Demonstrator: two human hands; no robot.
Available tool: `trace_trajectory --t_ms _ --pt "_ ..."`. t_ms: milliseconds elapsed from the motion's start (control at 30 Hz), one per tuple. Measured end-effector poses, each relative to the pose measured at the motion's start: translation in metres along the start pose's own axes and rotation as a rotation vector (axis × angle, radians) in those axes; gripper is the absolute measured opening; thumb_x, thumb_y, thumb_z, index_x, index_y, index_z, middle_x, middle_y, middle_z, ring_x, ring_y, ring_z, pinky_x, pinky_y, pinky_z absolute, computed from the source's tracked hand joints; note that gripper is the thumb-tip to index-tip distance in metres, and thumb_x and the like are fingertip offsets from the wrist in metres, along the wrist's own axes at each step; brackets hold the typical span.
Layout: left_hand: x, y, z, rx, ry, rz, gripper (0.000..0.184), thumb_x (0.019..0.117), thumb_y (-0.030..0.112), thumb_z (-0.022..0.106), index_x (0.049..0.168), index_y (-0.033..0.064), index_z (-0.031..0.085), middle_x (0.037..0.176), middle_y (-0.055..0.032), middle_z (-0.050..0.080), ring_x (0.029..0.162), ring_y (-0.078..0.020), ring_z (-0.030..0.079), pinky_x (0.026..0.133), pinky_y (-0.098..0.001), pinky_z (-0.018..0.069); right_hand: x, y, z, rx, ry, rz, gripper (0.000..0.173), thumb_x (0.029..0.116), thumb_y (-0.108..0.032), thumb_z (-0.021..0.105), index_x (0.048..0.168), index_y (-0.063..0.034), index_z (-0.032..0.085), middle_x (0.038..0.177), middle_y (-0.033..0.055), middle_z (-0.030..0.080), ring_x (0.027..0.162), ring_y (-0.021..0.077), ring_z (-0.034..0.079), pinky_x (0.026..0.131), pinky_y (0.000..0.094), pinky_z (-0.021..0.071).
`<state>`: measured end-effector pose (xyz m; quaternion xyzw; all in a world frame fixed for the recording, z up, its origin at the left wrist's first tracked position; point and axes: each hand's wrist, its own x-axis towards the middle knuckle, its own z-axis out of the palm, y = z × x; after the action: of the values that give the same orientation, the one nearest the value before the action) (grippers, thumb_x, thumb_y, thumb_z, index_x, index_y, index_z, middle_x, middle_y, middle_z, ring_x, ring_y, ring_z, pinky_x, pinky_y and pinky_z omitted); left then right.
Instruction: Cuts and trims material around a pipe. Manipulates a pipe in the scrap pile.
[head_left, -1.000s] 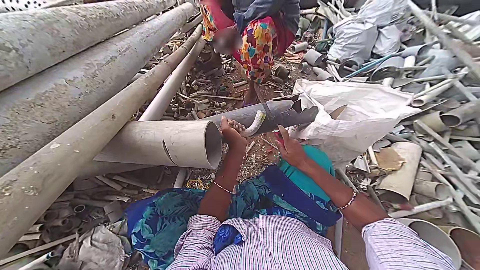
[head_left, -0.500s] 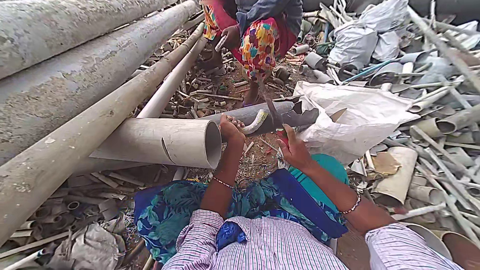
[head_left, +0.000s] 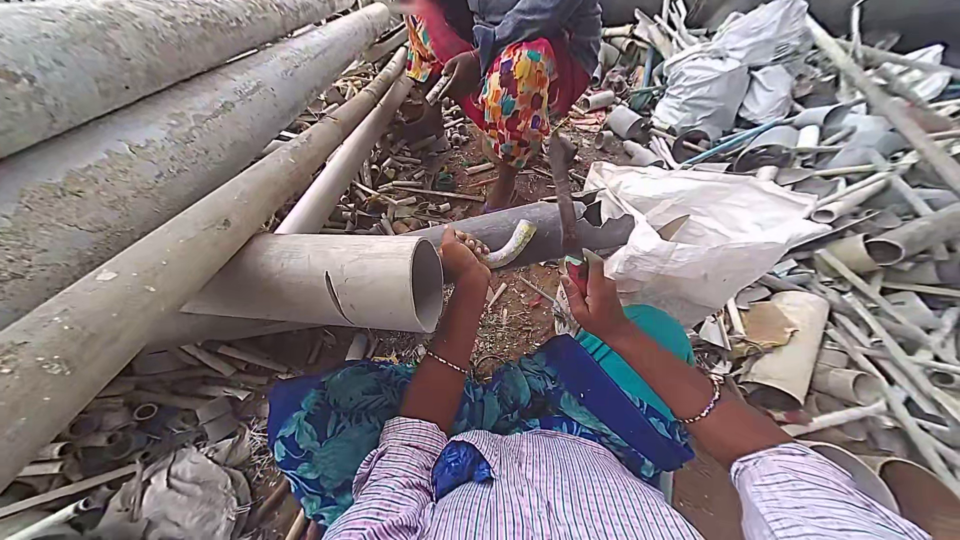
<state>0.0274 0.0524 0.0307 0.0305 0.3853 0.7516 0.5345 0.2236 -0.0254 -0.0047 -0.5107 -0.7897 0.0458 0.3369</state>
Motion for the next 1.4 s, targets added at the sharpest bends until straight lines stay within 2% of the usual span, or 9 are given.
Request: trace_trajectory --t_ms 333,467,567,733,867,967,1100,1267,1400 --pt "-0.014 0.000 -0.014 0.124 -0.127 0.035 0.041 0.1100 0.028 0.030 0.070 0.0232 0.036 0.048 0.0103 0.031 0.037 -0.0044 0.033 0.043 -0.0195 0.0381 0.001 -0.002 -0.003 -0.003 -0.278 0.250 0.044 0.1034 -0.015 0.053 0.139 0.0096 0.046 0.079 0.0242 0.064 0.072 0.0429 0.066 0.069 0.0592 0.0518" --pt "-0.005 -0.003 -0.006 0.079 -0.107 0.072 0.045 0.1101 0.026 0.031 0.066 0.0225 0.036 0.045 0.0096 0.033 0.035 -0.0040 0.035 0.039 -0.0192 0.0374 0.001 -0.018 -0.015 -0.006 0.133 -0.059 0.042 0.1013 -0.020 0.052 0.128 0.0116 0.050 0.073 0.0118 0.062 0.058 0.0179 0.061 0.055 0.0323 0.0526" --pt "-0.005 -0.005 -0.004 0.107 -0.093 0.125 0.048 0.1114 0.025 0.031 0.064 0.0190 0.037 0.043 0.0073 0.036 0.032 -0.0048 0.036 0.036 -0.0201 0.0375 0.004 -0.016 -0.016 -0.027 -0.247 0.250 0.041 0.1047 -0.016 0.054 0.135 0.0109 0.046 0.082 0.0253 0.064 0.074 0.0422 0.066 0.071 0.0578 0.0524" --pt "-0.012 -0.007 -0.011 0.220 -0.283 0.291 0.048 0.1122 0.031 0.029 0.068 0.0196 0.041 0.048 0.0098 0.038 0.036 -0.0021 0.037 0.040 -0.0178 0.0381 0.004 -0.025 -0.018 -0.028 0.052 0.007 0.040 0.1003 -0.017 0.053 0.128 0.0120 0.052 0.075 0.0152 0.064 0.060 0.0259 0.064 0.056 0.0406 0.0538" --pt "-0.014 -0.006 -0.014 0.243 -0.286 0.311 0.047 0.1124 0.029 0.029 0.068 0.0184 0.041 0.047 0.0083 0.036 0.036 -0.0038 0.036 0.039 -0.0193 0.0373 0.009 -0.021 -0.015 -0.030 -0.373 0.329 0.043 0.1056 -0.018 0.052 0.138 0.0096 0.045 0.086 0.0262 0.064 0.080 0.0437 0.066 0.076 0.0586 0.0516" --pt "-0.008 -0.006 -0.011 0.228 -0.271 0.310 0.047 0.1119 0.028 0.030 0.067 0.0190 0.042 0.047 0.0093 0.037 0.036 -0.0028 0.038 0.040 -0.0189 0.0393 0.004 -0.024 -0.011 -0.017 -0.022 0.048 0.042 0.0985 -0.016 0.054 0.129 0.0122 0.054 0.070 0.0154 0.062 0.057 0.0293 0.063 0.054 0.0444 0.0518" --pt "-0.015 -0.004 -0.016 0.249 -0.261 0.261 0.046 0.1120 0.031 0.029 0.068 0.0192 0.040 0.047 0.0085 0.035 0.036 -0.0041 0.036 0.039 -0.0195 0.0384 0.009 -0.016 -0.007 -0.014 -0.355 0.352 0.042 0.1055 -0.016 0.052 0.137 0.0102 0.045 0.089 0.0275 0.065 0.083 0.0449 0.067 0.078 0.0600 0.0518" --pt "-0.011 -0.005 -0.009 0.209 -0.263 0.276 0.047 0.1122 0.028 0.029 0.068 0.0191 0.040 0.047 0.0088 0.036 0.036 -0.0033 0.037 0.040 -0.0185 0.0385 0.007 -0.025 -0.009 0.025 0.070 0.008 0.036 0.0999 -0.016 0.055 0.125 0.0099 0.053 0.070 0.0117 0.061 0.055 0.0202 0.060 0.053 0.0353 0.0519" --pt "-0.003 -0.007 -0.005 0.154 -0.204 0.290 0.050 0.1117 0.020 0.029 0.063 0.0173 0.040 0.043 0.0070 0.037 0.032 -0.0040 0.037 0.036 -0.0201 0.0366 0.009 -0.014 -0.004 0.029 -0.305 0.325 0.039 0.1030 -0.015 0.055 0.132 0.0099 0.050 0.079 0.0231 0.062 0.072 0.0392 0.064 0.070 0.0561 0.0510"
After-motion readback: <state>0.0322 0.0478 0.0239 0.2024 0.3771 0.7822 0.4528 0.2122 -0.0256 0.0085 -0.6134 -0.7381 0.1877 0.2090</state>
